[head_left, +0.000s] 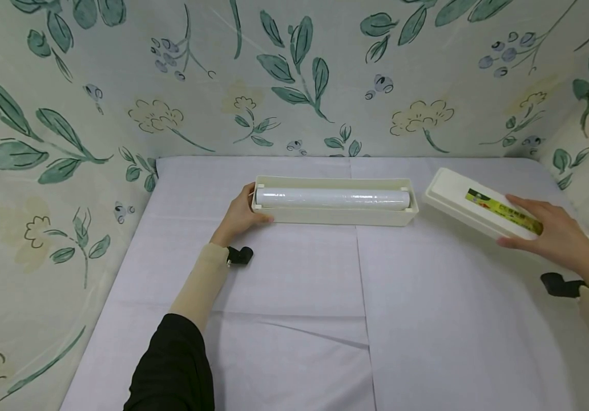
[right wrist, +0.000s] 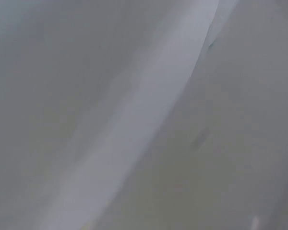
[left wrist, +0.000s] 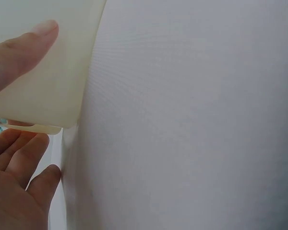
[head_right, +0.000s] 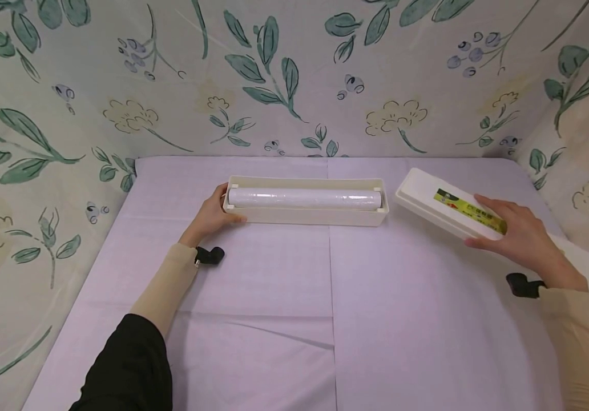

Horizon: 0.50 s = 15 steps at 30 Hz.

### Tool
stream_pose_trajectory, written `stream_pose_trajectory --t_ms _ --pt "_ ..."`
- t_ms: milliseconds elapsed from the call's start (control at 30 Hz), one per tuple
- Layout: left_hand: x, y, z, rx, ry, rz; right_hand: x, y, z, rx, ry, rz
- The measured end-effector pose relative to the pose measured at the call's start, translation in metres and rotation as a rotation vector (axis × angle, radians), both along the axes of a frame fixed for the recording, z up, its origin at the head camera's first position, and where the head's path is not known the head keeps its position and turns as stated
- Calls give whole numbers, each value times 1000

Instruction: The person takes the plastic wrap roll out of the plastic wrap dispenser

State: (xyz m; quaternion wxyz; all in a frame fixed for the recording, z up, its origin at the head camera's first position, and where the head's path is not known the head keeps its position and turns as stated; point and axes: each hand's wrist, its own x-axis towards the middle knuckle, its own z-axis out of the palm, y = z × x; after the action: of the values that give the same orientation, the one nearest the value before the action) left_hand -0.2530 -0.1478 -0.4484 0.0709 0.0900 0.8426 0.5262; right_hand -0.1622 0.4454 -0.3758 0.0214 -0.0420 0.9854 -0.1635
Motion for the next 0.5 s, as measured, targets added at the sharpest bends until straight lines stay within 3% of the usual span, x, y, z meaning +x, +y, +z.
stream_pose_trajectory --t_ms 500 --pt "-1 0 -1 -1 -9 4 1 5 -17 5 -29 -2"
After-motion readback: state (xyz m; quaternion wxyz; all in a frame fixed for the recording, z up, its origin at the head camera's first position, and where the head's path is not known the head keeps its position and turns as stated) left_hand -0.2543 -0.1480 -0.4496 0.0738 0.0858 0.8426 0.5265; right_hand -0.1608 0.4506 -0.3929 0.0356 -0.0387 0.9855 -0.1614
